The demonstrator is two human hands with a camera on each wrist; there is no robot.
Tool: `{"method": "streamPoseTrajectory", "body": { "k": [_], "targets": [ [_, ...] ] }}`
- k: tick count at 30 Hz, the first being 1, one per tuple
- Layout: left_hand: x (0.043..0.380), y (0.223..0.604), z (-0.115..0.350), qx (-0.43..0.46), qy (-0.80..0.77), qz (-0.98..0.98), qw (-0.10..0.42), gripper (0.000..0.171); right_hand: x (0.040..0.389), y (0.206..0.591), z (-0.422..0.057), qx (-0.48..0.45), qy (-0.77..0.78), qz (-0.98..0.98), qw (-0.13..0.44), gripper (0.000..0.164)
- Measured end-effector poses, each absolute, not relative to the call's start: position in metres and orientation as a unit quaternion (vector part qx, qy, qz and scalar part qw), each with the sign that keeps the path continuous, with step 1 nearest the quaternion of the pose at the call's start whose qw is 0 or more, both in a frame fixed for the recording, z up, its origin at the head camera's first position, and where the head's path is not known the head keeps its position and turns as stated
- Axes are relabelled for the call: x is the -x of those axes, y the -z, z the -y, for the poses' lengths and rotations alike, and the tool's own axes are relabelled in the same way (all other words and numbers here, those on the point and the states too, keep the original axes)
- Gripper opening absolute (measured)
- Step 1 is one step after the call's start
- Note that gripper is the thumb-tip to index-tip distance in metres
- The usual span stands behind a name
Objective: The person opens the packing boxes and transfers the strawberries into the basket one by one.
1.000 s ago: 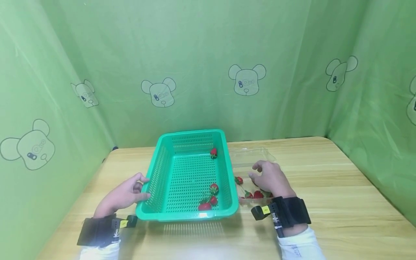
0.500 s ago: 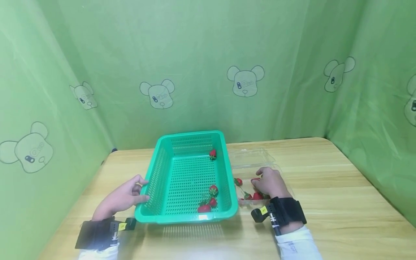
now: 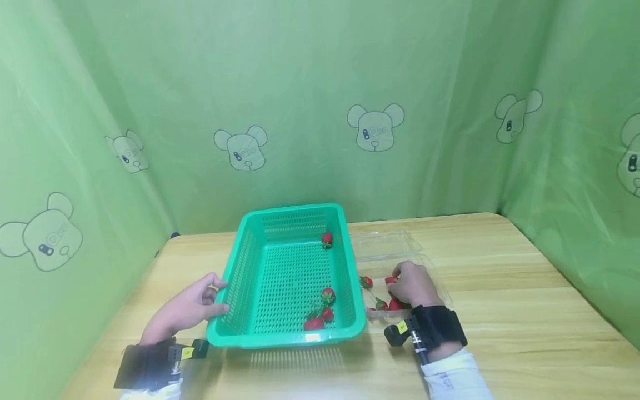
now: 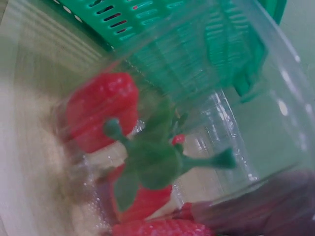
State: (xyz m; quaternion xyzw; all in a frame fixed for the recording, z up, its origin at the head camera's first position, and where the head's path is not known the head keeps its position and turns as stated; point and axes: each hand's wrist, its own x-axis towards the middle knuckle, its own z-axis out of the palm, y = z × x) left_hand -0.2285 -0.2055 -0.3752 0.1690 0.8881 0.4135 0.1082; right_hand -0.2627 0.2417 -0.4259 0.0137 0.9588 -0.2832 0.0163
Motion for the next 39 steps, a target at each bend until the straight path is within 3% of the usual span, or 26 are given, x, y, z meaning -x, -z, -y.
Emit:
{"method": "streamPoseTrajectory", "body": {
  "k": [39],
  "targets": [
    [0.228,0.377,0.206,-0.194,-0.439,-0.87,0.113,0.035,0.254,0.412,-0.234,-0.001,0.316,-0.949,0.006,0.03]
  ]
}}
